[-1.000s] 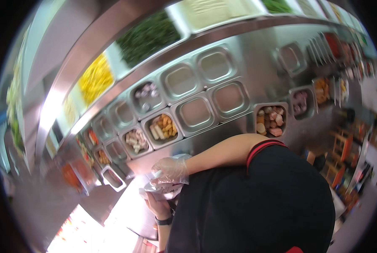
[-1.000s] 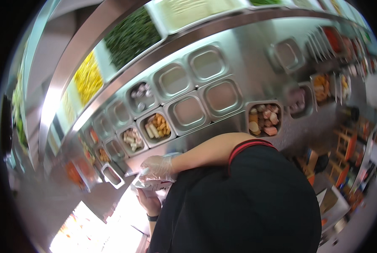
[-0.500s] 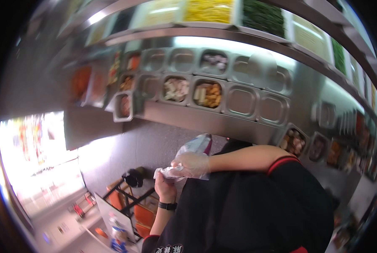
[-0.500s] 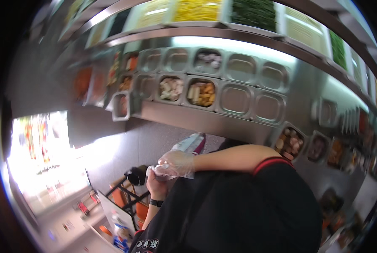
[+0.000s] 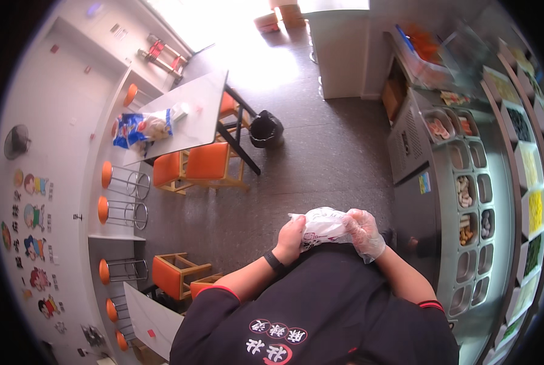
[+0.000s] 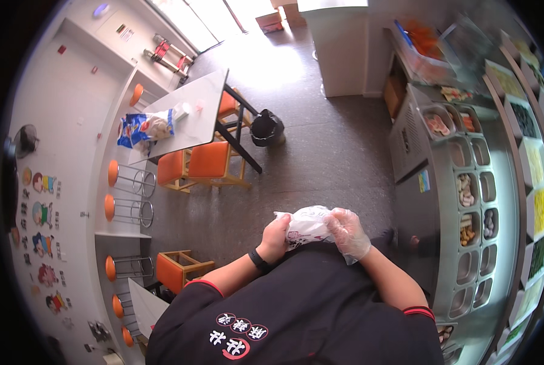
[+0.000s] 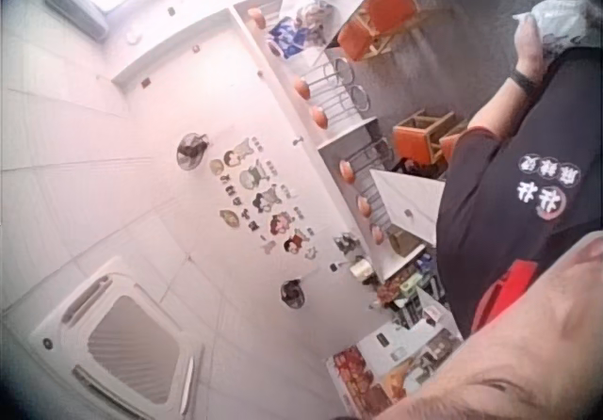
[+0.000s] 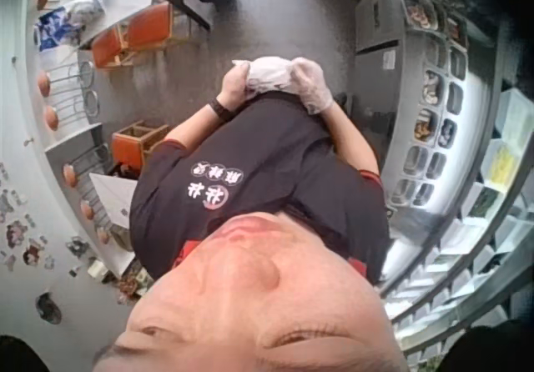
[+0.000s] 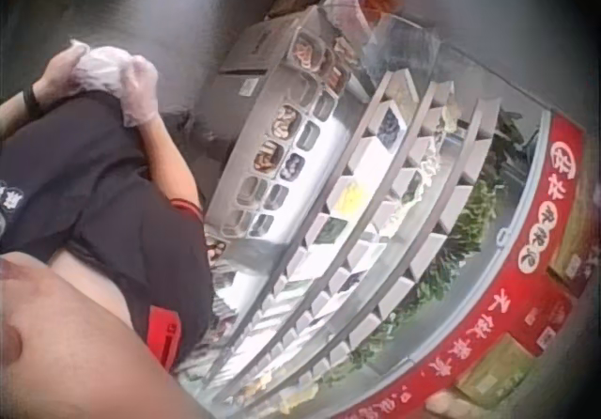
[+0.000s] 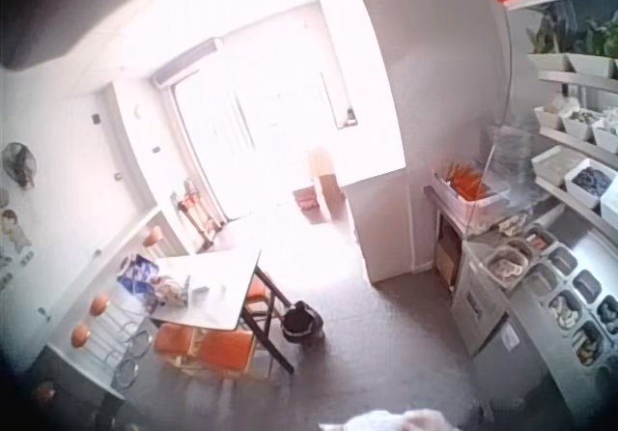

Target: The person assembles food trays by selecting various items from a refrigerated display case and placing them into metal trays. They handle items such as meatballs, sausages, and other processed foods, arranging them neatly in the trays. The person wears disposable gloves and moves between different sections of the display case to gather ingredients.

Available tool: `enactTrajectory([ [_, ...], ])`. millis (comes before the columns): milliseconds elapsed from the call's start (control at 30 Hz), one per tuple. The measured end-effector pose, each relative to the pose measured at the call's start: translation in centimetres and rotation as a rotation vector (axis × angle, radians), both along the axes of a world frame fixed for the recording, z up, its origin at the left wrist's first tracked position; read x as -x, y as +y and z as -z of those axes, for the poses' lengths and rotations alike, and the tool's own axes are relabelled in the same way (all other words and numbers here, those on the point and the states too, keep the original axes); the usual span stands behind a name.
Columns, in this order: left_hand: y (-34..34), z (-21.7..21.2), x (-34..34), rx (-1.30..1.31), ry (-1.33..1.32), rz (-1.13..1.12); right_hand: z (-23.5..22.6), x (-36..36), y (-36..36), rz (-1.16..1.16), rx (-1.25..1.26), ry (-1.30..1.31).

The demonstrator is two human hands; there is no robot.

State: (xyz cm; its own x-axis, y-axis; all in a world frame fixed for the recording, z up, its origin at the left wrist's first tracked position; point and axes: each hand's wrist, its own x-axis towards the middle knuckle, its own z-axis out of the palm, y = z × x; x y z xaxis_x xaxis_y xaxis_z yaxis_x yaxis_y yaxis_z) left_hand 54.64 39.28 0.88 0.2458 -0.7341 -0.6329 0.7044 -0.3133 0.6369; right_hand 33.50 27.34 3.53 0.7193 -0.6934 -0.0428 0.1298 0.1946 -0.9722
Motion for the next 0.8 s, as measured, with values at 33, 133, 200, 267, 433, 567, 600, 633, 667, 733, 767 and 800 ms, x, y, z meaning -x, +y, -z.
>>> enactTrajectory([
  [33,0.5,-0.6,-2.2,-0.021,0.06,-0.077,-0.1,-2.4,-0.5,-0.049,0.068,0.057],
  [133,0.5,-0.4,-9.5,-0.103,0.115,-0.263,0.1,-8.3,-2.8,-0.033,0.159,0.121],
  [200,0.9,-0.5,-15.4,-0.17,0.202,-0.41,0.1,-12.2,-4.4,0.007,0.035,0.097],
  [267,1.1,0.8,-20.5,-0.126,0.153,-0.507,1.2,-14.0,-8.0,0.043,0.046,0.119],
  [433,0.1,2.0,-34.5,0.019,0.189,-0.696,8.5,-19.2,-19.7,0.194,0.199,0.342],
  [567,-3.3,-3.9,-44.5,0.12,0.116,-0.739,11.6,-29.3,-27.9,0.324,-0.136,0.249],
  [600,-4.9,-5.5,-47.4,0.109,0.066,-0.79,11.7,-32.6,-29.6,0.315,-0.118,0.277],
  [633,-6.7,-7.6,-50.6,0.107,0.037,-0.837,11.1,-36.6,-31.4,0.25,-0.02,0.252],
  [667,-8.4,-9.6,-53.9,0.193,-0.002,-0.804,10.2,-39.8,-32.6,0.197,0.034,0.267],
  [733,-11.1,-10.7,-59.4,0.23,-0.041,-0.8,9.2,-44.3,-32.5,0.076,0.071,0.28],
  [767,-12.6,-10.9,-62.5,0.278,-0.079,-0.761,8.4,-46.9,-32.6,0.018,0.068,0.253],
  [800,-13.9,-11.2,-65.1,0.242,-0.088,-0.78,7.4,-48.3,-32.1,-0.006,0.023,0.229],
])
